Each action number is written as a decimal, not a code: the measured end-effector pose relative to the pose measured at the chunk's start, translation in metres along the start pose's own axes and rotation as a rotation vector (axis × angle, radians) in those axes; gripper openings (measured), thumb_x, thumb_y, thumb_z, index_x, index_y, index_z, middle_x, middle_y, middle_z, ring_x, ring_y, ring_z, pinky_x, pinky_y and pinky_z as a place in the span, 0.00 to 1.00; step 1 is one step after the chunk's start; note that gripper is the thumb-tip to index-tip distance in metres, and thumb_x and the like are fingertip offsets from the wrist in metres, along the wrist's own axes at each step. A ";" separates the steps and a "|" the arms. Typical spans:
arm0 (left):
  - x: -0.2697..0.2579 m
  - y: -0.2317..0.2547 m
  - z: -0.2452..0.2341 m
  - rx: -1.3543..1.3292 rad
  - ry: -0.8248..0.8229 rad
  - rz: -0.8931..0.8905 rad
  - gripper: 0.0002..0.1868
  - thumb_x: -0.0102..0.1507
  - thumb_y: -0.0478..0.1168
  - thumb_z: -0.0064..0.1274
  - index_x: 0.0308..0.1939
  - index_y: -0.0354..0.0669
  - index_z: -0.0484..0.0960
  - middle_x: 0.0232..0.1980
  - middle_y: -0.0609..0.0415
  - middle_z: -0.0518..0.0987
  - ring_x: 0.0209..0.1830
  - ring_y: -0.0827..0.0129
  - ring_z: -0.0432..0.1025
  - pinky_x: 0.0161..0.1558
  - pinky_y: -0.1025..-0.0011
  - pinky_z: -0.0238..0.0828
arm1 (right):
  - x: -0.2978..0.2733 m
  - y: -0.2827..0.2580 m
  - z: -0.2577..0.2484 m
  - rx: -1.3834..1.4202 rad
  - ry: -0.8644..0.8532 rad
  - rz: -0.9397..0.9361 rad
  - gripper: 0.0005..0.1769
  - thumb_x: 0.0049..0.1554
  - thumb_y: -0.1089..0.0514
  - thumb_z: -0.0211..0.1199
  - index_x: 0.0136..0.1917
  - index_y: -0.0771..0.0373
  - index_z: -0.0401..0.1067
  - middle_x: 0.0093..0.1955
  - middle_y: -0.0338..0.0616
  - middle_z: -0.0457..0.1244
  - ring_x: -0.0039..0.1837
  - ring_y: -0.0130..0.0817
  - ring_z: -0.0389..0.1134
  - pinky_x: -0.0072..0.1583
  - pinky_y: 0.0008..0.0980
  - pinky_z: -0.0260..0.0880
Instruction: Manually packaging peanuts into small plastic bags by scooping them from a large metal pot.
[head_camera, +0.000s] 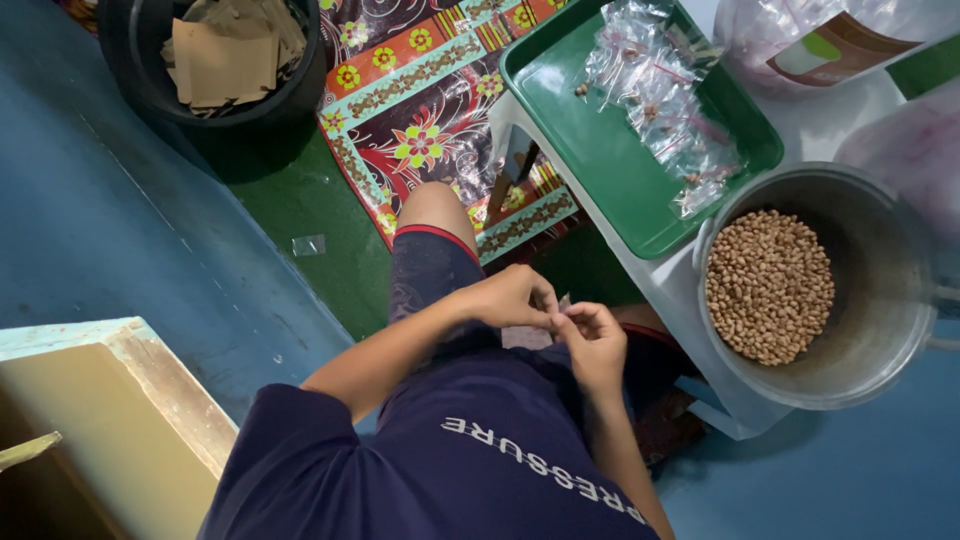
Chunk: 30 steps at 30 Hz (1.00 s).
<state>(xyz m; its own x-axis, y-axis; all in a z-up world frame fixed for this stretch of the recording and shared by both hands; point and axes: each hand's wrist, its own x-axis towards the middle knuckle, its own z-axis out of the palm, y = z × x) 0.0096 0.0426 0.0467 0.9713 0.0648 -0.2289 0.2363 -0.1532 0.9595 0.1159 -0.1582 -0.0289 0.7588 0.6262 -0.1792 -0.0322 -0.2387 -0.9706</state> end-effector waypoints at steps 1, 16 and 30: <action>-0.001 0.002 0.000 -0.001 0.000 0.000 0.06 0.62 0.41 0.64 0.35 0.44 0.90 0.31 0.49 0.86 0.32 0.62 0.80 0.35 0.66 0.77 | -0.001 -0.003 0.001 -0.001 -0.001 0.001 0.09 0.54 0.64 0.74 0.46 0.63 0.75 0.37 0.44 0.70 0.34 0.27 0.71 0.38 0.25 0.71; 0.001 -0.003 0.003 -0.240 -0.044 -0.080 0.04 0.60 0.36 0.65 0.35 0.38 0.89 0.31 0.46 0.86 0.32 0.67 0.80 0.38 0.73 0.81 | -0.004 -0.021 0.001 0.052 0.040 0.147 0.08 0.55 0.63 0.74 0.49 0.66 0.81 0.36 0.48 0.71 0.37 0.31 0.74 0.39 0.27 0.75; 0.004 -0.019 0.028 0.174 0.064 -0.114 0.12 0.63 0.42 0.49 0.34 0.39 0.84 0.32 0.43 0.84 0.36 0.50 0.81 0.38 0.57 0.81 | 0.001 -0.010 0.008 -0.351 0.053 0.160 0.08 0.46 0.63 0.73 0.42 0.57 0.82 0.35 0.44 0.71 0.36 0.29 0.71 0.40 0.32 0.71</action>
<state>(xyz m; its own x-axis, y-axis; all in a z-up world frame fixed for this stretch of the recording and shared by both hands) 0.0095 0.0181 0.0227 0.9355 0.1534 -0.3182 0.3512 -0.3088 0.8839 0.1120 -0.1489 -0.0207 0.7953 0.5233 -0.3060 0.0647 -0.5752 -0.8155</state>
